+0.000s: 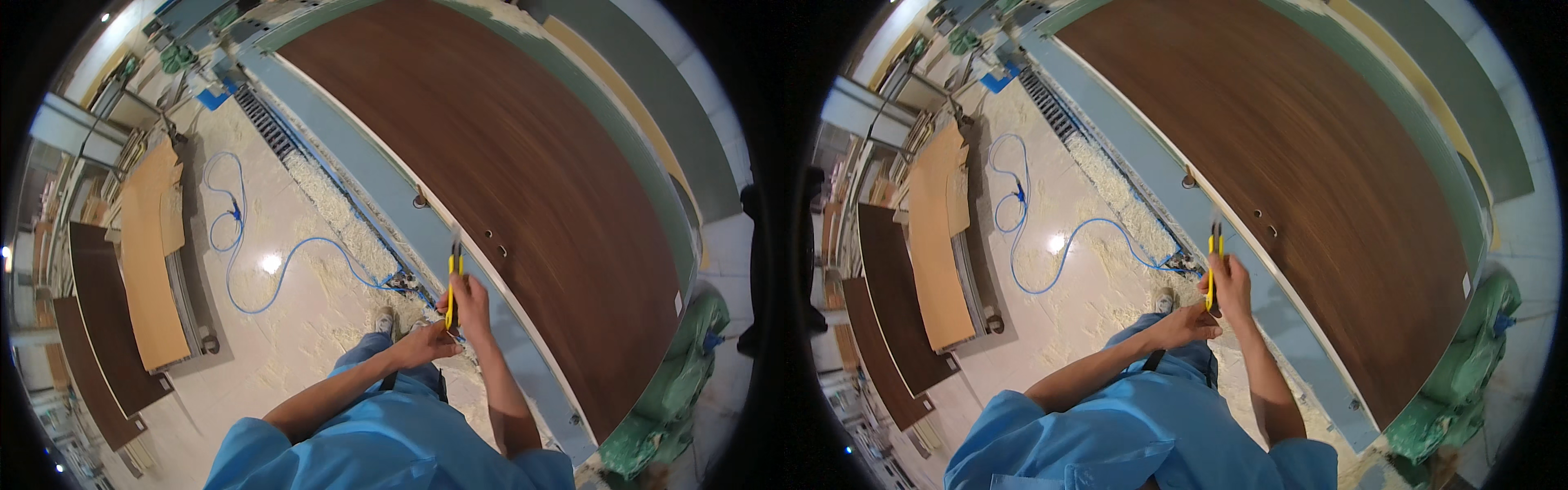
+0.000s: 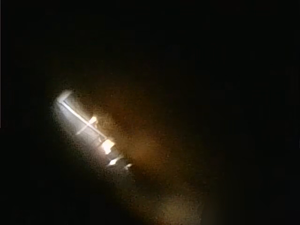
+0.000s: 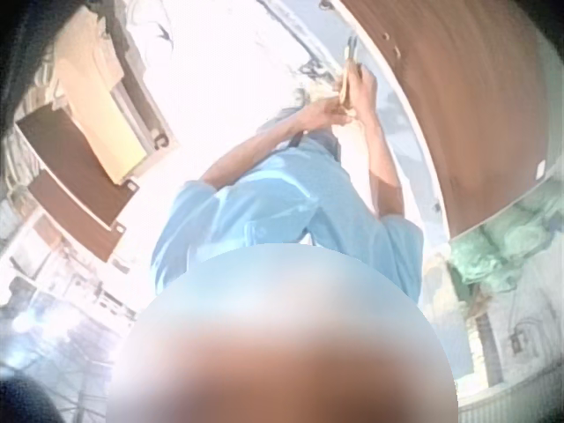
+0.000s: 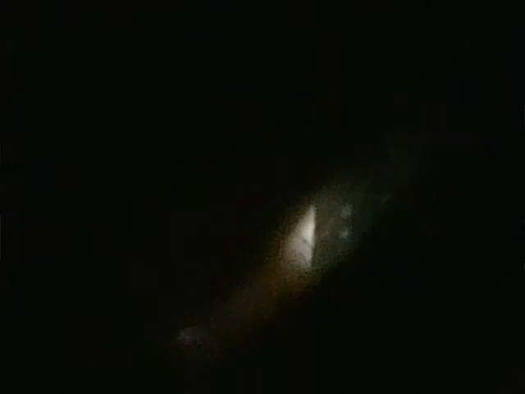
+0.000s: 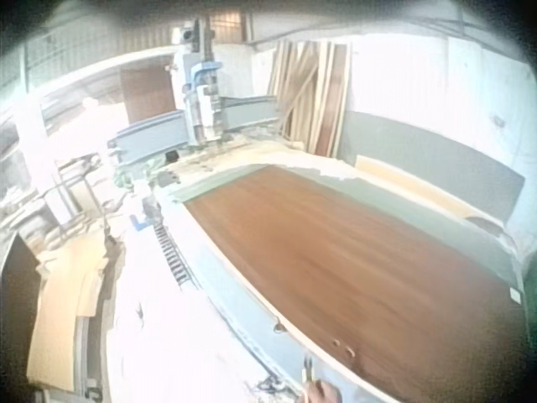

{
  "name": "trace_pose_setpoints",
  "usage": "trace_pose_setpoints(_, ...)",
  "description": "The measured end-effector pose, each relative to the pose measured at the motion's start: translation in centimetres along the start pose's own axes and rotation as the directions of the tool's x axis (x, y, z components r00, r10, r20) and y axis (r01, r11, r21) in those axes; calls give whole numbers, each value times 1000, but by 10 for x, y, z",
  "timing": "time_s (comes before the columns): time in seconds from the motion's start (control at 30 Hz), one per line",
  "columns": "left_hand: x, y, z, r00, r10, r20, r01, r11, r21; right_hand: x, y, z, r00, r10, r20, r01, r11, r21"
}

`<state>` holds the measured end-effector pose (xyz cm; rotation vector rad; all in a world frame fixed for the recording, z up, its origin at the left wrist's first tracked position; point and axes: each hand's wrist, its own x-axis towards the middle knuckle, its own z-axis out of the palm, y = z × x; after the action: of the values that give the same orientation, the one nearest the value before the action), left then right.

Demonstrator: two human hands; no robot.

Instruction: The person cleans a large wood panel on a workbench using a blue air hose, then trims its edges with a yellow utility knife. They move the panel to a table, trim another panel, and remove a thin strip from the edge.

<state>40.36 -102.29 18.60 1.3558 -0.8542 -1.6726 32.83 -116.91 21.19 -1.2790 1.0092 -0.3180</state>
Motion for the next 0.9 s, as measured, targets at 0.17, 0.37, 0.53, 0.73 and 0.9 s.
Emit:
trace_pose_setpoints(0.17, -41, -38, -12, 986, -65, -156, 115, 935, 336, 98, -21, -2, 987, -92, 128, 132, 930, -344)
trace_pose_setpoints(0.37, -103, -124, -24, 873, -135, -468, 354, 835, 421, 149, -32, 22, 960, -228, 160, 215, 241, -946)
trace_pose_setpoints(0.53, -142, -176, -34, 808, -241, -537, 445, 847, 290, 165, -47, 44, 935, -296, 198, 221, 47, -974)
trace_pose_setpoints(0.73, -132, -180, -51, 846, -178, -502, 398, 838, 374, 180, -50, 53, 963, -193, 189, 175, -86, -981)
trace_pose_setpoints(0.9, -91, -145, -71, 880, -72, -470, 304, 845, 439, 174, -46, 58, 984, -120, 131, 118, -105, -987)
